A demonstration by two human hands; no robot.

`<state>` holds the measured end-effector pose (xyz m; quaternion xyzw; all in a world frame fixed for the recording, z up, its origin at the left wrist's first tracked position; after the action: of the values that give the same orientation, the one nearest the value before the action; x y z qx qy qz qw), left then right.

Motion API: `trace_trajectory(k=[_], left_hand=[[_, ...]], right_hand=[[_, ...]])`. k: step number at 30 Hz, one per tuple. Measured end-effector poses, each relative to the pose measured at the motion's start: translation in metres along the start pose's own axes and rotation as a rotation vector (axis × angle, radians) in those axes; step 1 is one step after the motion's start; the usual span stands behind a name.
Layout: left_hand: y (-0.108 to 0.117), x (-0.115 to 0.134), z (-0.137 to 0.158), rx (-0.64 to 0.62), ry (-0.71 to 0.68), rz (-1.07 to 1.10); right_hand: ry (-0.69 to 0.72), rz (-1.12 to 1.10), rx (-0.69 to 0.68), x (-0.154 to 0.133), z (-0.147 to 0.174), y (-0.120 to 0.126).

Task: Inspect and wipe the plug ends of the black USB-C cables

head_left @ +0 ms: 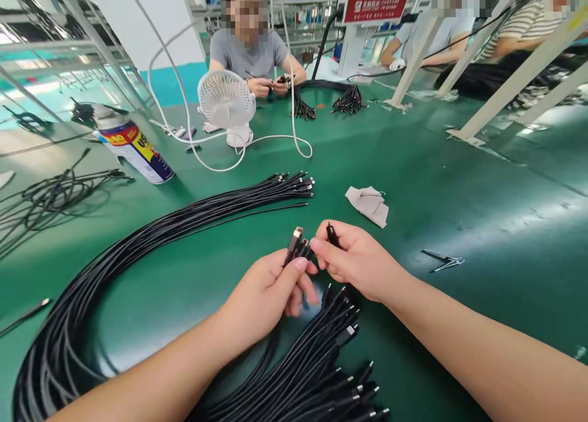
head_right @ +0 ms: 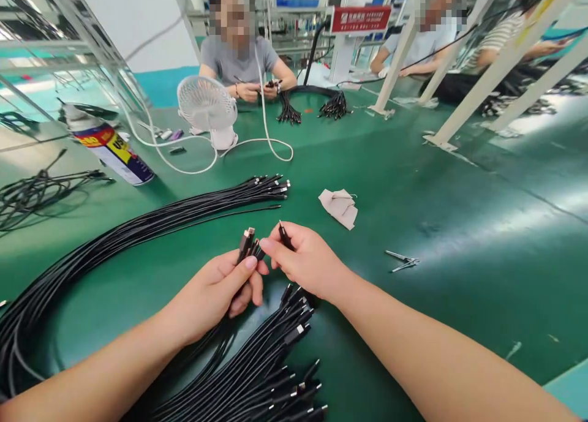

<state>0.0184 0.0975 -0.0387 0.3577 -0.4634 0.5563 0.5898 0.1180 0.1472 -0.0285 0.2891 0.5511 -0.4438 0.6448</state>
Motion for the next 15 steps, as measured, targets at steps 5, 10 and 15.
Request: trace_trajectory(k=[5,10,15], left_hand=[[-0.001,0.006,0.014,0.01,0.032,-0.123],[-0.001,0.009,0.016,-0.022,0.138,0.051],[-0.003,0.011,0.016,-0.05,0.168,0.239]], right_hand=[[-0.037,0.106,-0.064,-0.002,0.012,-0.006],[-0.015,0.077,-0.097,-0.007,0.014,-0.014],[0.068,0.043,-0.075,-0.013,0.015,-0.007]])
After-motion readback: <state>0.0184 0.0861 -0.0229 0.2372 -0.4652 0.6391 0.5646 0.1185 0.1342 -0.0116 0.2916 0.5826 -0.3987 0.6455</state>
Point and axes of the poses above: each hand's wrist, its own z-axis away from the middle knuckle, its own y-axis out of the back of the hand, x = y × z, the point moved 8 cm from there along -z, towards the middle knuckle, and after that the axes turned 6 degrees about x, right-handed, at the moved point
